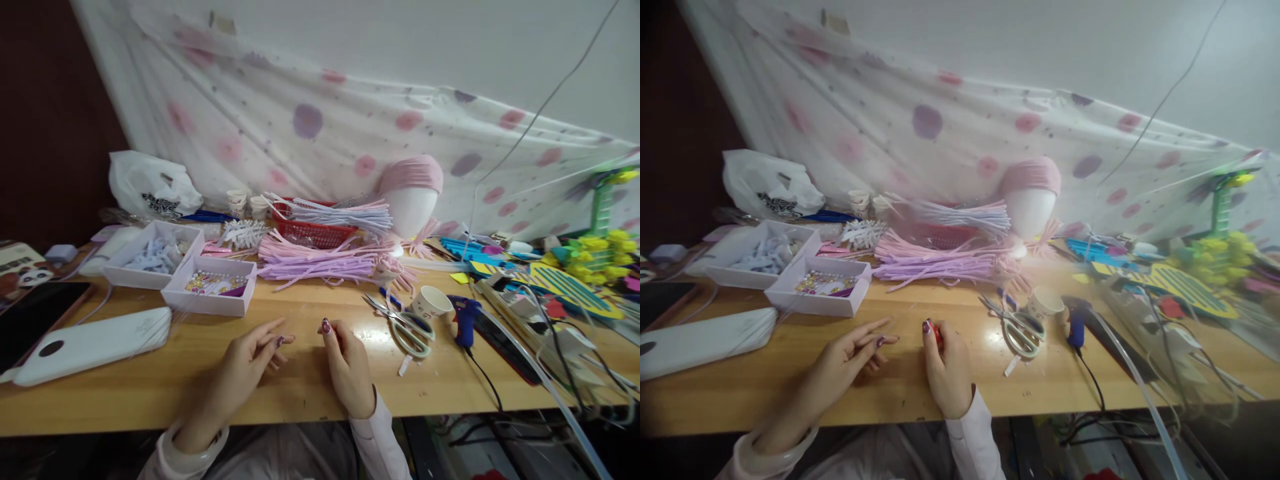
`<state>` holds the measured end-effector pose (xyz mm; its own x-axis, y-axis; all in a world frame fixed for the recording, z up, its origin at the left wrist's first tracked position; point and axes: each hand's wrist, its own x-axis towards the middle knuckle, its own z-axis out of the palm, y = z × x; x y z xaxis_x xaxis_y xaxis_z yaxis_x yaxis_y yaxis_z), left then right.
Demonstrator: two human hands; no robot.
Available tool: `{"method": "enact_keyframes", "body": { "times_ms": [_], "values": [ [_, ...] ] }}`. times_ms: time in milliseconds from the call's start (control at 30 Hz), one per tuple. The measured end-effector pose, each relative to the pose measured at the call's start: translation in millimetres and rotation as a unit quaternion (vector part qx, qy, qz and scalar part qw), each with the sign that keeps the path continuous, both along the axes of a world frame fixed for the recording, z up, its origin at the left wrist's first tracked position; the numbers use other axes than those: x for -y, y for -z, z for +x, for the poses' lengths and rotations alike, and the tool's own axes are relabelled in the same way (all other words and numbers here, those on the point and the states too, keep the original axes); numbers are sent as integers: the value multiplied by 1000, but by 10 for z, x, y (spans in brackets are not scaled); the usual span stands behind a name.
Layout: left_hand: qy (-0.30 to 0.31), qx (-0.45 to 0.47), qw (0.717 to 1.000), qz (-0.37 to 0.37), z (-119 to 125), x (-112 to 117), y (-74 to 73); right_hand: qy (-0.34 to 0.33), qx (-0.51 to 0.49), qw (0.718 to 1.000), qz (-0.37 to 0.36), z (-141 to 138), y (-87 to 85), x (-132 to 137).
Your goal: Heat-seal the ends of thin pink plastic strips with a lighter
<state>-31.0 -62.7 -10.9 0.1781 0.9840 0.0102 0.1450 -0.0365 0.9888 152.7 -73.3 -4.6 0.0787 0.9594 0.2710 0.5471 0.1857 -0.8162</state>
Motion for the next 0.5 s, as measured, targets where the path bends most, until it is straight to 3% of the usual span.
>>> {"method": "enact_keyframes", "body": {
  "times_ms": [233, 367, 500],
  "values": [
    [-119, -156, 975, 103, 7, 43, 64, 39, 21, 999, 8, 5, -2, 2],
    [-147, -205, 950, 183, 25, 68, 62, 31, 51, 998, 0, -6, -15, -4],
    [-139, -216, 930, 262, 61, 104, 51, 35, 69, 997, -2, -12, -13, 7]
  ]
}}
